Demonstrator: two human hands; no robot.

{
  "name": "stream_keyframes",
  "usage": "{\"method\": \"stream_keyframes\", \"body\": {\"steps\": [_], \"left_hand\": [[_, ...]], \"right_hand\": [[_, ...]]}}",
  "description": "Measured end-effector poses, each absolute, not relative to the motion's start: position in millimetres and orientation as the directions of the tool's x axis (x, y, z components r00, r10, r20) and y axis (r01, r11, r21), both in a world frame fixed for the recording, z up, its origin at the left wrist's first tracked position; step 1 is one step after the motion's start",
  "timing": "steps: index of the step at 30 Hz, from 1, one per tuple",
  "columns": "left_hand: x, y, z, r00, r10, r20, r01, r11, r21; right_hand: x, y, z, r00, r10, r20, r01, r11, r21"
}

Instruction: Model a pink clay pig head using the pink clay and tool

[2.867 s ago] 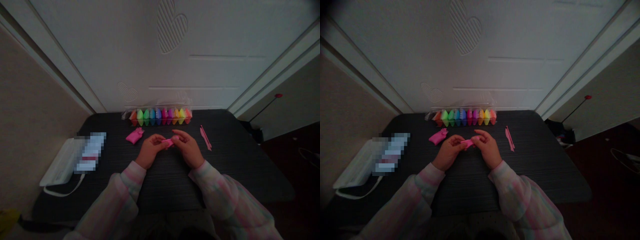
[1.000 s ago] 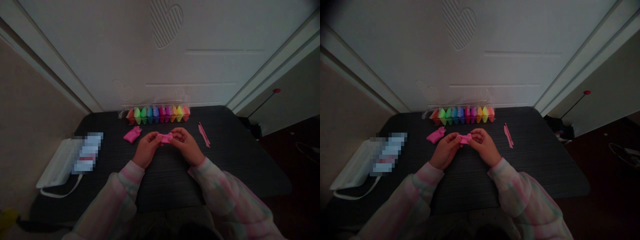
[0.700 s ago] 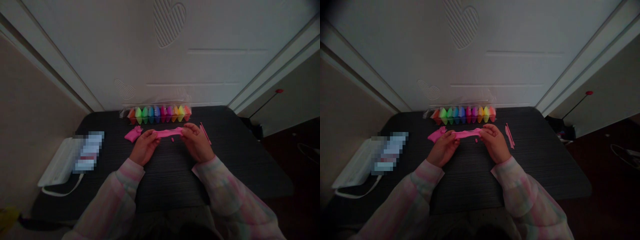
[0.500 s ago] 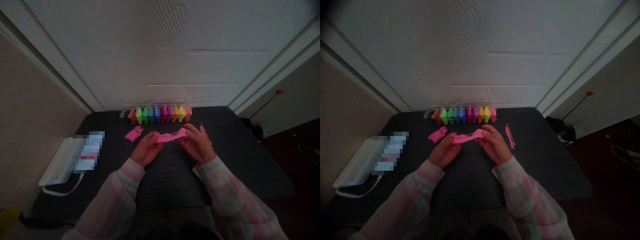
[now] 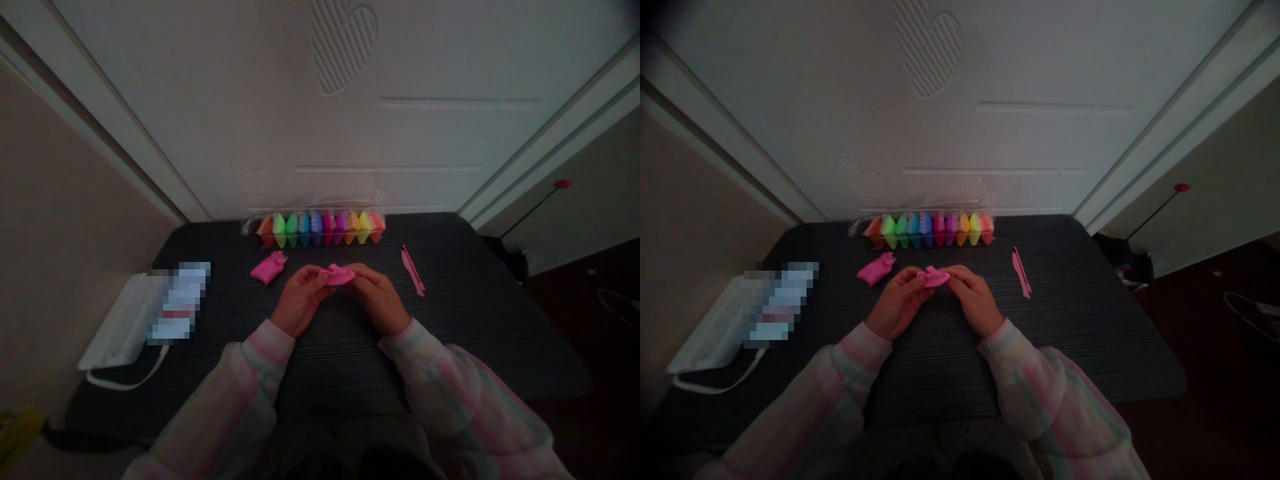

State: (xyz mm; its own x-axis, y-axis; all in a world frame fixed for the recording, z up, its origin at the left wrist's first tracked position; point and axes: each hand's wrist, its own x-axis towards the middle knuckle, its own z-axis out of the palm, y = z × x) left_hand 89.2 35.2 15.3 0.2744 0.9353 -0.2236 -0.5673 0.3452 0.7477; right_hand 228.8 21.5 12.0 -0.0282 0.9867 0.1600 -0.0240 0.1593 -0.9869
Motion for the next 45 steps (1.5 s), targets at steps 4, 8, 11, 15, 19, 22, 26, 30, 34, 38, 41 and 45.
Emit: {"method": "stream_keyframes", "body": {"steps": [4, 8, 11, 15, 19, 22, 26, 30, 34, 38, 41, 45], "left_hand": [[89.2, 36.8, 12.4, 0.192, 0.963, -0.189, -0.499, 0.262, 0.826], [89.9, 35.7, 11.6, 0.238, 0.953, -0.189, -0.499, 0.287, 0.818], [89.3, 34.6, 13.4, 0.282, 0.939, -0.197, -0.541, 0.325, 0.775], [86.0, 36.0, 17.1, 0.300, 0.934, -0.195, -0.566, 0.339, 0.751], [81.7, 39.8, 19.1, 0.261, 0.946, -0.192, -0.617, 0.316, 0.720], [80.8, 41.0, 18.4, 0.266, 0.944, -0.196, -0.650, 0.326, 0.686], [85.0, 37.5, 15.5, 0.309, 0.926, -0.219, -0.632, 0.371, 0.680], [90.7, 32.6, 14.3, 0.341, 0.914, -0.219, -0.601, 0.391, 0.697], [92.8, 30.6, 15.5, 0.388, 0.899, -0.202, -0.613, 0.416, 0.672], [92.6, 29.4, 16.0, 0.404, 0.888, -0.221, -0.591, 0.437, 0.678], [91.8, 28.7, 16.1, 0.406, 0.884, -0.230, -0.578, 0.444, 0.685], [90.8, 29.7, 15.8, 0.395, 0.888, -0.238, -0.600, 0.445, 0.665]], "right_hand": [[226.0, 20.6, 12.5, 0.002, 0.997, 0.077, -0.116, 0.077, -0.990], [222.6, 20.0, 15.6, -0.057, 0.998, -0.007, -0.105, -0.013, -0.994], [224.4, 21.0, 15.6, -0.096, 0.995, -0.037, -0.141, -0.050, -0.989], [232.4, 24.7, 14.0, -0.029, 0.999, -0.035, -0.265, -0.042, -0.963], [242.8, 29.8, 19.3, 0.153, 0.985, -0.082, -0.441, -0.006, -0.897], [245.2, 31.3, 23.8, 0.192, 0.975, -0.109, -0.579, 0.023, -0.815], [234.0, 28.1, 18.7, 0.039, 0.997, -0.062, -0.560, -0.030, -0.828], [220.4, 24.0, 8.7, 0.028, 0.993, 0.112, -0.218, 0.115, -0.969], [218.2, 22.1, 7.6, 0.110, 0.961, 0.253, 0.053, 0.249, -0.967], [220.1, 22.3, 9.0, 0.090, 0.957, 0.277, 0.130, 0.264, -0.956], [221.3, 22.5, 7.8, 0.062, 0.966, 0.251, 0.108, 0.243, -0.964], [222.5, 20.4, 8.4, 0.017, 0.962, 0.273, 0.072, 0.271, -0.960]]}}
